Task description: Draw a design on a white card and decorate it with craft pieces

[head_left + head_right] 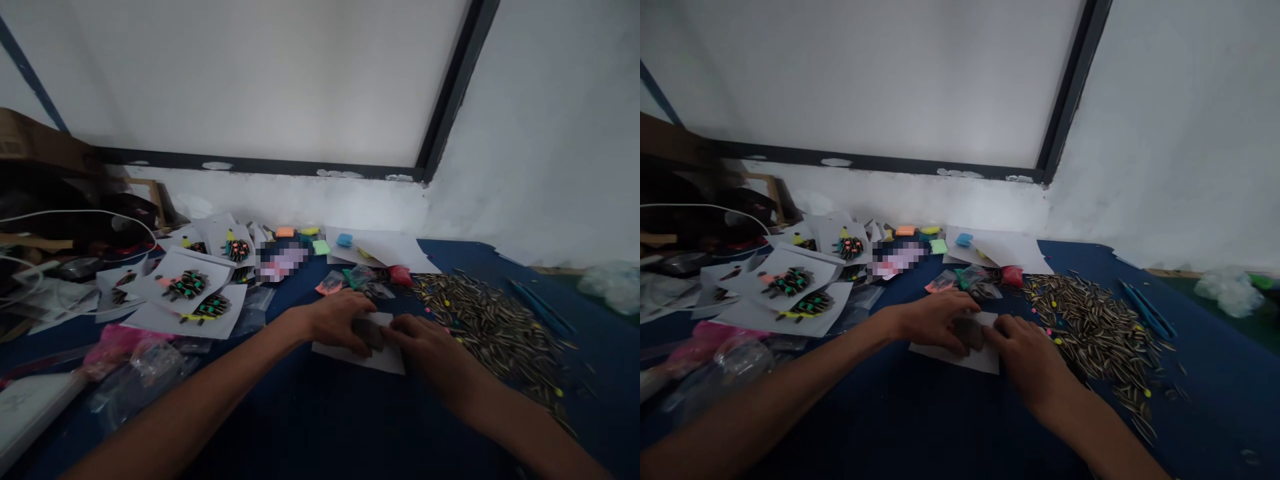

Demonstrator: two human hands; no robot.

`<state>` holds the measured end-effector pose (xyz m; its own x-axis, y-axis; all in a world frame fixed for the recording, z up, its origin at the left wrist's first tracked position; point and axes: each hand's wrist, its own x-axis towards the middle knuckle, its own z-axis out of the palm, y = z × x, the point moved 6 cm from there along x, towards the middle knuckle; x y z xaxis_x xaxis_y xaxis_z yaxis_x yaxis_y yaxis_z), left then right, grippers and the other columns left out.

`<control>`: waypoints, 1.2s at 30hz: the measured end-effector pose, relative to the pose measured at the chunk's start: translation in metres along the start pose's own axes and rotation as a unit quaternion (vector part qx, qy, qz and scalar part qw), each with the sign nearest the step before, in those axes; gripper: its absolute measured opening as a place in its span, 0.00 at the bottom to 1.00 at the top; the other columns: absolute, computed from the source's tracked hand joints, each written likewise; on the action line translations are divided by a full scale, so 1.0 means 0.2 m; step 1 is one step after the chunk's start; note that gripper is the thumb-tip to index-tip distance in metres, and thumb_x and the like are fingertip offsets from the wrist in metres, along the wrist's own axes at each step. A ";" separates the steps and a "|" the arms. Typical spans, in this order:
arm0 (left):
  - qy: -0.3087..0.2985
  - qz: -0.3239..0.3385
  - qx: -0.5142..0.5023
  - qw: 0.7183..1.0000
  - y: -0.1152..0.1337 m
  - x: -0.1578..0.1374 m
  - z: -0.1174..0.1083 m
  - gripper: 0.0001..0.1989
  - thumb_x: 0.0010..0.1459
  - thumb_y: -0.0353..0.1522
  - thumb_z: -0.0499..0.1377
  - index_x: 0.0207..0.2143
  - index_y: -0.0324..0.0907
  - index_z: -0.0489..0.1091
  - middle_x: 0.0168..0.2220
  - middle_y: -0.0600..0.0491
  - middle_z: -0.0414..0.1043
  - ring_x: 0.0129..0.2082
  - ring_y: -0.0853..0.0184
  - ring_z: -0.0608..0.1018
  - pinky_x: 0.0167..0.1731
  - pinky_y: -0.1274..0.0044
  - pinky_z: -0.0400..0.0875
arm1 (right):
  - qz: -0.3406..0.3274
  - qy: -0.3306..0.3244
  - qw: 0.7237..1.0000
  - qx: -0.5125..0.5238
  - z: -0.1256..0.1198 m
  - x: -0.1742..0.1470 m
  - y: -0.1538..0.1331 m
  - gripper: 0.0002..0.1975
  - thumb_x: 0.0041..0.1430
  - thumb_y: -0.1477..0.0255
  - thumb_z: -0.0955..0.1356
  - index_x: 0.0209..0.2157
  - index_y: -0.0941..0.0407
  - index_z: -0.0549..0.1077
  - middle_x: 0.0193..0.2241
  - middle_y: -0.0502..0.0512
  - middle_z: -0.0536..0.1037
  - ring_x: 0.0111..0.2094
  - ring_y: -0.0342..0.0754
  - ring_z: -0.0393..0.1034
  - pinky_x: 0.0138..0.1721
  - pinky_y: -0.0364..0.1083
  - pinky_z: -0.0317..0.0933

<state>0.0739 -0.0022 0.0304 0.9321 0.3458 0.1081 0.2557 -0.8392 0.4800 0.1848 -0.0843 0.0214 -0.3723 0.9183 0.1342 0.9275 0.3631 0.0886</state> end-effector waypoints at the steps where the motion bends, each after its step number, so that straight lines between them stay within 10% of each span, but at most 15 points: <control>1: -0.003 0.001 -0.001 1.000 0.00 0.00 0.00 0.35 0.42 0.43 0.68 0.51 0.39 0.66 0.51 0.46 0.68 0.52 0.59 0.69 0.51 0.70 0.63 | -0.003 0.005 1.000 0.004 -0.01 0.00 0.00 0.23 0.52 0.87 0.62 0.44 0.51 0.74 0.38 0.56 0.74 0.35 0.46 0.69 0.36 0.45 0.62; 12: -0.031 0.032 0.013 0.999 0.01 0.00 0.00 0.24 0.46 0.43 0.66 0.44 0.41 0.70 0.51 0.47 0.65 0.50 0.61 0.69 0.50 0.72 0.63 | 0.076 0.095 0.990 0.070 -0.06 0.02 0.01 0.08 0.55 0.66 0.69 0.37 0.52 0.77 0.35 0.56 0.75 0.34 0.50 0.72 0.33 0.48 0.65; 36: -0.051 0.022 -0.004 0.998 0.03 -0.02 -0.02 0.26 0.46 0.41 0.67 0.48 0.43 0.71 0.52 0.48 0.62 0.51 0.60 0.68 0.49 0.73 0.64 | 0.067 0.103 0.976 0.177 -0.10 0.00 0.06 0.10 0.61 0.73 0.61 0.29 0.55 0.72 0.34 0.55 0.74 0.32 0.46 0.70 0.32 0.45 0.64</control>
<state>0.0714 -0.0069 0.0354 0.9636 0.2644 0.0405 0.2126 -0.8488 0.4841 0.1959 -0.0827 0.0417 -0.2113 0.9236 0.3199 0.9079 0.3067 -0.2858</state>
